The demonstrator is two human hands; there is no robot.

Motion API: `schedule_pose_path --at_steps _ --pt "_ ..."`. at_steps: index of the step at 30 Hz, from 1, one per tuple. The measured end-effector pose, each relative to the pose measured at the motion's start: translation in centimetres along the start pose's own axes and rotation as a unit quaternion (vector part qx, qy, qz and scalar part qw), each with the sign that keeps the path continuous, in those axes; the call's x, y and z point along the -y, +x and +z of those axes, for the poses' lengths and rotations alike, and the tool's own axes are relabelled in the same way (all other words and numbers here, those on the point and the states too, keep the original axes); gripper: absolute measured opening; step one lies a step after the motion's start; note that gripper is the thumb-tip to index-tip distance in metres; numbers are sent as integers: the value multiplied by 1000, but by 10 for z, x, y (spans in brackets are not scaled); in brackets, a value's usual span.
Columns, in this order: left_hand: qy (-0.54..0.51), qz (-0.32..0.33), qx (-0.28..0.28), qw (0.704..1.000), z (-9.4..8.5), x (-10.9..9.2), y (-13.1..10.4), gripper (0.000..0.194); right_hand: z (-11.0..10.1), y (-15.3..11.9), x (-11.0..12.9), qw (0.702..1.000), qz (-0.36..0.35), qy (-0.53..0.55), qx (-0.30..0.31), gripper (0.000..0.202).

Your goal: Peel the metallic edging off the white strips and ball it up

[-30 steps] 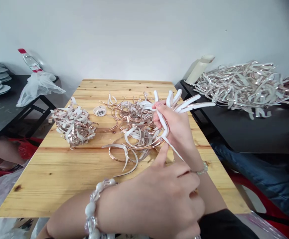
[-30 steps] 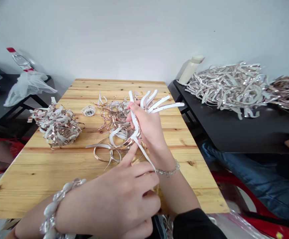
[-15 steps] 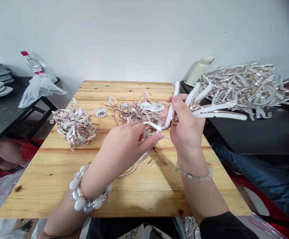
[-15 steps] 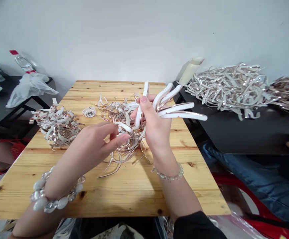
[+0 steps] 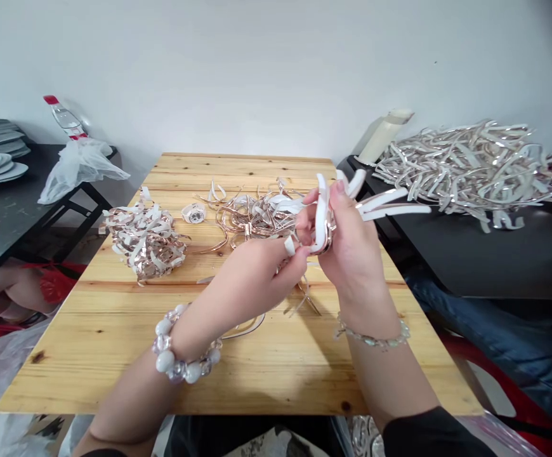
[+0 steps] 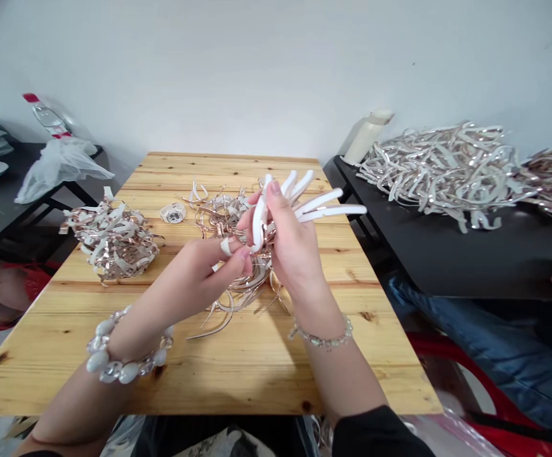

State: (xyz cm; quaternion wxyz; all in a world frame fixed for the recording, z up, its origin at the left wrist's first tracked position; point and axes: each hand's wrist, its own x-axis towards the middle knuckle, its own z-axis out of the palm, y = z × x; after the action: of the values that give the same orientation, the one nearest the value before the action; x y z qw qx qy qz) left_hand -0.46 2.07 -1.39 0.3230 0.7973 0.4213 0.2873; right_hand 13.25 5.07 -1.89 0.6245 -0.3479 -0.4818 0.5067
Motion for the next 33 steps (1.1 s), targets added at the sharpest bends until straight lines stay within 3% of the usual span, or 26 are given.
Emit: schedule_pose_path --at_steps 3,7,11,14,21,33 --pt "-116 -45 -21 992 -5 3 2 39 -5 2 -4 996 -17 -22 88 50" --pt "-143 -32 -41 988 -9 6 6 39 -7 -1 -8 987 -49 -76 131 22" --pt "-67 -12 -55 996 -6 6 4 35 0 -5 -11 996 -52 -50 55 17" --pt "-1 38 -67 997 -6 6 2 31 5 -5 -11 1000 -27 -12 -7 18" --pt "120 171 -53 977 -5 6 2 30 7 0 -10 997 25 48 -52 17" --pt "191 149 50 969 10 -5 -1 28 3 7 -16 992 22 62 -104 18"
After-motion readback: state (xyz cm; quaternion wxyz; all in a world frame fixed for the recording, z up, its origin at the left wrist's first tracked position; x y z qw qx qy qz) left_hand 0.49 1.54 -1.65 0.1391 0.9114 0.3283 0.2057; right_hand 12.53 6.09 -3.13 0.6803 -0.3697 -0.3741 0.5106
